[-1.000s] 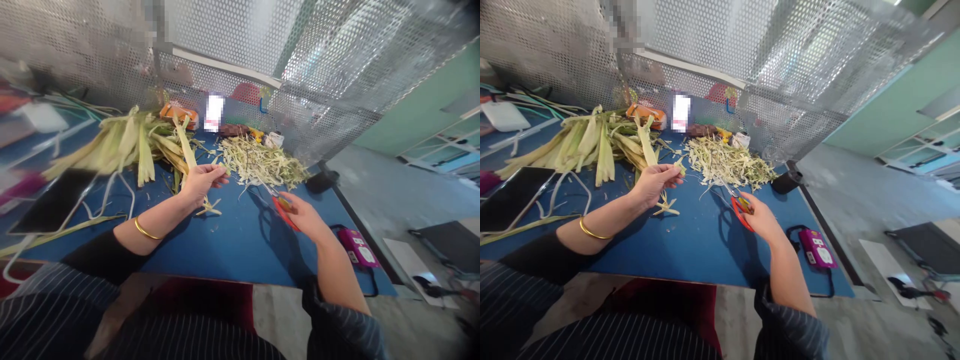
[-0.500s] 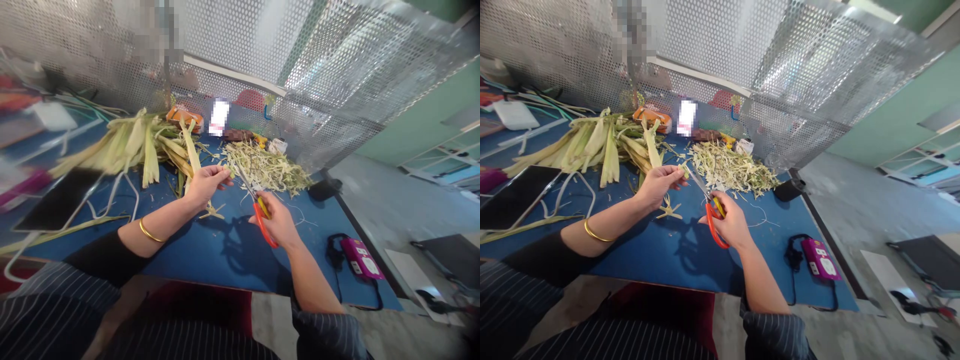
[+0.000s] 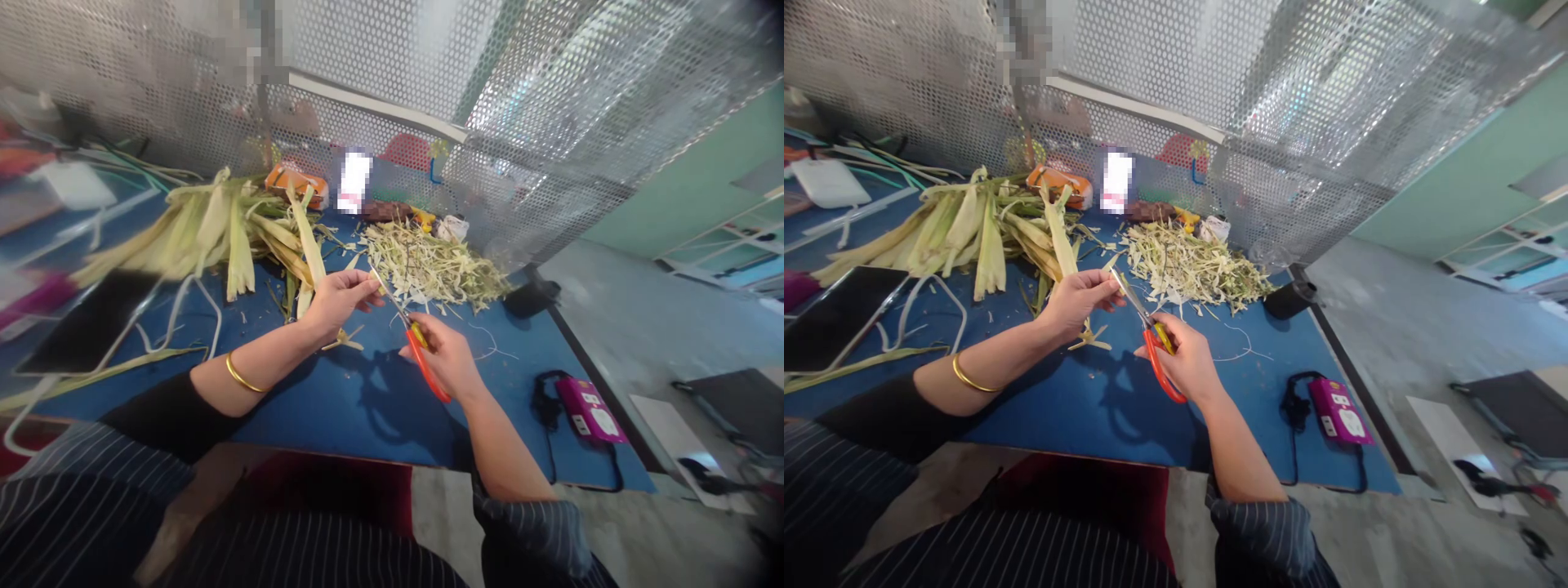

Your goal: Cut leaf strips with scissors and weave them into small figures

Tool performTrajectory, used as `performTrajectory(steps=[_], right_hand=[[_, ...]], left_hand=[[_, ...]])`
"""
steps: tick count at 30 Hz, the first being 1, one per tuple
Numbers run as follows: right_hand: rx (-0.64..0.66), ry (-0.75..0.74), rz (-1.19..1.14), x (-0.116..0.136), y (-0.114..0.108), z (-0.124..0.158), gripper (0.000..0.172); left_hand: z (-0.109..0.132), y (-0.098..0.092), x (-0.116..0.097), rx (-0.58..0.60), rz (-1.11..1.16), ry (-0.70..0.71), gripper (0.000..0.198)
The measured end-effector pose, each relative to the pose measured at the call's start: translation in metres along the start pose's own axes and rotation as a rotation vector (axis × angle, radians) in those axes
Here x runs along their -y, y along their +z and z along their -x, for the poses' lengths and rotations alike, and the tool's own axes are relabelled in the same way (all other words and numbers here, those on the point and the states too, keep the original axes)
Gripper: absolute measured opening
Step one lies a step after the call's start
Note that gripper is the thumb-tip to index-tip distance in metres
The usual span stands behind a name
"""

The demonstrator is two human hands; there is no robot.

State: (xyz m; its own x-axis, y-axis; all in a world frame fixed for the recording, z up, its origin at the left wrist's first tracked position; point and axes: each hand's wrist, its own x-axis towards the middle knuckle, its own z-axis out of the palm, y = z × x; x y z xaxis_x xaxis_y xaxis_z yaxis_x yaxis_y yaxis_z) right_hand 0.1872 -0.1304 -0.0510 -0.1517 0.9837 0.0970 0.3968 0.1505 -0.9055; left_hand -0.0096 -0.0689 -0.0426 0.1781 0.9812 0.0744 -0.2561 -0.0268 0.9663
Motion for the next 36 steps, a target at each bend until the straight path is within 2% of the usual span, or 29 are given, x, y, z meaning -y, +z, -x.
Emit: performTrajectory(steps=[7, 15, 18, 24, 26, 30, 33, 36], right_hand=[[0.022, 0.070, -0.189, 0.001, 0.002, 0.000, 0.048], [0.014, 0.052, -0.071, 0.005, 0.003, 0.002, 0.045], [-0.065, 0.031, 0.039, 0.001, 0.001, 0.000, 0.043], [-0.317, 0.007, 0.335, -0.023, -0.015, -0.011, 0.034], [-0.333, 0.023, 0.244, -0.022, -0.015, -0.013, 0.037], [-0.225, -0.021, -0.271, 0.008, 0.002, -0.019, 0.049], [-0.173, -0.009, -0.402, 0.033, 0.022, -0.028, 0.050], [-0.196, 0.004, -0.454, 0.042, 0.038, -0.039, 0.046]], left_hand=[[0.000, -0.001, 0.001, 0.010, 0.049, -0.009, 0.023], [0.000, 0.000, -0.003, -0.002, 0.009, -0.037, 0.020], [0.001, 0.000, -0.005, -0.010, -0.010, -0.044, 0.018], [0.003, 0.001, -0.012, -0.039, -0.031, 0.003, 0.019], [0.004, 0.001, -0.013, -0.062, -0.024, 0.005, 0.021], [0.005, 0.003, -0.010, -0.092, -0.002, 0.016, 0.026], [0.007, 0.005, -0.006, -0.106, 0.007, 0.039, 0.027], [0.009, 0.007, -0.005, -0.122, 0.012, 0.045, 0.024]])
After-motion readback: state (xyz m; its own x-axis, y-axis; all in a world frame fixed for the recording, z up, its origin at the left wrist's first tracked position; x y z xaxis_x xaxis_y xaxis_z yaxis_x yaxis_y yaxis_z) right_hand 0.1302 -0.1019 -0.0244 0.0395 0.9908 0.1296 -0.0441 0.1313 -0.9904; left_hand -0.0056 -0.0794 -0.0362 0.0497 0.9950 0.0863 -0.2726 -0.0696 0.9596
